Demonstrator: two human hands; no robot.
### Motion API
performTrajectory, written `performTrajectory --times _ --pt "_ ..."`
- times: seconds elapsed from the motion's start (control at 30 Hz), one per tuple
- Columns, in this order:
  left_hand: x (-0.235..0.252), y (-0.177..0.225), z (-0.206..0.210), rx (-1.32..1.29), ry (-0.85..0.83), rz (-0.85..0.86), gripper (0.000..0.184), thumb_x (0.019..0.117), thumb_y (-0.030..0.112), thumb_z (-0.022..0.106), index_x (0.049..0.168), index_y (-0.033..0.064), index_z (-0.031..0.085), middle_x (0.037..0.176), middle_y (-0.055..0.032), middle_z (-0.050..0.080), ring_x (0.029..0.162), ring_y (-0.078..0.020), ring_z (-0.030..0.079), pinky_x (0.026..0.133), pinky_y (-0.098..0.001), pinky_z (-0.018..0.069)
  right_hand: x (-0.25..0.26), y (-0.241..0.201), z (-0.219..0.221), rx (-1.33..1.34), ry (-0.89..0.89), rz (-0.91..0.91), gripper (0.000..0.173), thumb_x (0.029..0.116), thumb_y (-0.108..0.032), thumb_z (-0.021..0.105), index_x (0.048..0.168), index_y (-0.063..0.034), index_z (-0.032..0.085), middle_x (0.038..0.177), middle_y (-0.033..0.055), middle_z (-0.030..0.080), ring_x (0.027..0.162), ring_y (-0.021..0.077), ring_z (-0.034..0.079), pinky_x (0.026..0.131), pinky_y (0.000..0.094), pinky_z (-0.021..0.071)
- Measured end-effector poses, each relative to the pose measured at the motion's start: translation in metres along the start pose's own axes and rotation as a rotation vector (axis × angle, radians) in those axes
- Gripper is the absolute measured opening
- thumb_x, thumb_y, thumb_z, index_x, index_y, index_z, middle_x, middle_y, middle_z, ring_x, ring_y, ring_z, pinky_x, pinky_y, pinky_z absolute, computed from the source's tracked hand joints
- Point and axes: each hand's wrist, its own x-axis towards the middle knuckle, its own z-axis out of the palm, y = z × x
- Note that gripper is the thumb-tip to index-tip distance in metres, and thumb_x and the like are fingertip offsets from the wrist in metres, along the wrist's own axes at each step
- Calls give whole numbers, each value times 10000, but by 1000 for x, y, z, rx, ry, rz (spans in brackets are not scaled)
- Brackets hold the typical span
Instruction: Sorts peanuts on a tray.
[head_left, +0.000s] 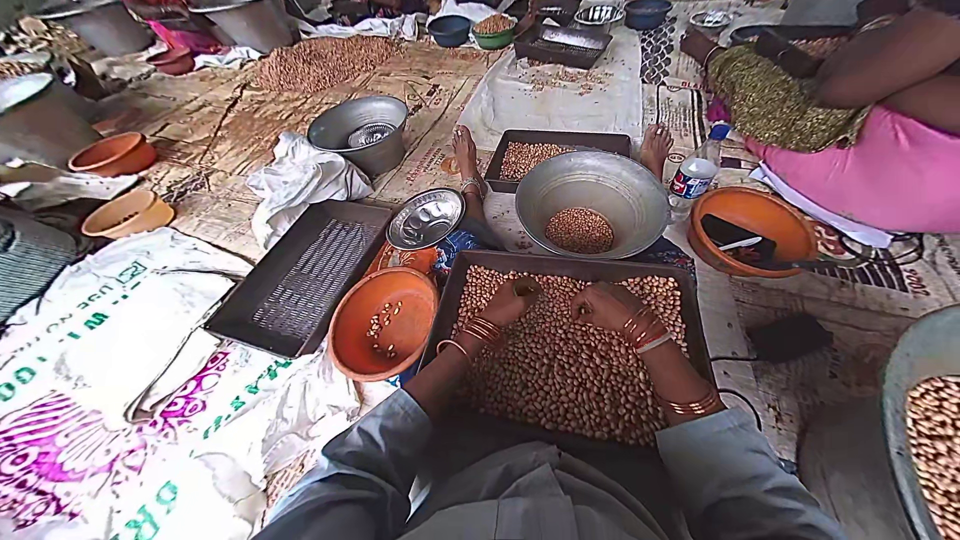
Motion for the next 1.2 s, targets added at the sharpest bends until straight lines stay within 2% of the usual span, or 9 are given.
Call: performTrajectory --times 0.07,0.17,0.27,0.4,0.53,0.67,0.83,1.07,1.2 --pt "-8 6 -9 -118 -58 -32 233 1027 0 472 1186 -31 638 967 -92 624 769 -96 526 700 -272 460 -2 -2 0 -5 0 0 174 951 -145 691 1099 -109 776 1087 170 738 1063 392 677 894 620 492" --pt "-13 11 -11 99 -180 21 223 1001 51 567 1170 1 703 1055 -96 700 908 -96 615 864 -306 506 1 -6 -2 -28 -23 22 196 950 -153 696 1132 -121 761 1111 169 734 1067 393 677 903 618 494" --pt "-15 14 -3 326 -181 0 223 1004 124 636 1186 50 742 1159 -147 735 1087 -260 694 1015 -488 512 4 -8 -2 -33 -42 24 189 950 -148 686 1119 -99 754 1105 168 731 1071 390 674 898 616 495" --pt "-15 12 0 369 -186 -9 233 979 125 664 1188 57 740 1203 -161 722 1140 -314 680 1034 -542 495 8 1 2 144 3 3 205 943 -187 714 1087 -43 735 1023 175 717 992 342 669 890 569 495" --pt "-15 10 7 404 -192 16 247 961 146 698 1192 72 743 1238 -156 713 1187 -320 662 1050 -543 486 5 6 4 337 225 -114 101 977 -44 607 989 45 654 892 182 642 851 289 633 779 487 489" --pt "-12 6 13 426 -184 55 250 972 173 687 1191 64 737 1270 -174 689 1215 -339 645 1056 -555 485 5 3 5 315 86 -176 134 975 -101 638 1033 -8 715 902 135 684 832 231 628 793 451 496" --pt "-15 5 13 418 -151 100 248 985 163 659 1190 46 736 1233 -169 712 1190 -323 665 1055 -534 492 7 -8 8 147 -76 -184 193 962 -143 696 1122 -55 757 1046 177 736 997 342 683 928 557 496" --pt "-94 10 -66 594 505 -3 123 946 87 704 1051 26 721 1011 -236 692 895 -434 692 779 -626 562 4 -24 4 57 -139 -123 234 991 -228 684 1192 -126 748 1101 166 735 1030 359 684 932 607 490" --pt "-116 1 -101 737 662 -109 212 895 74 767 1094 8 731 1116 -274 673 1108 -492 627 962 -670 480 1 -30 1 5 -126 -123 218 990 -193 669 1160 -80 744 1064 196 726 1027 387 678 928 606 489"
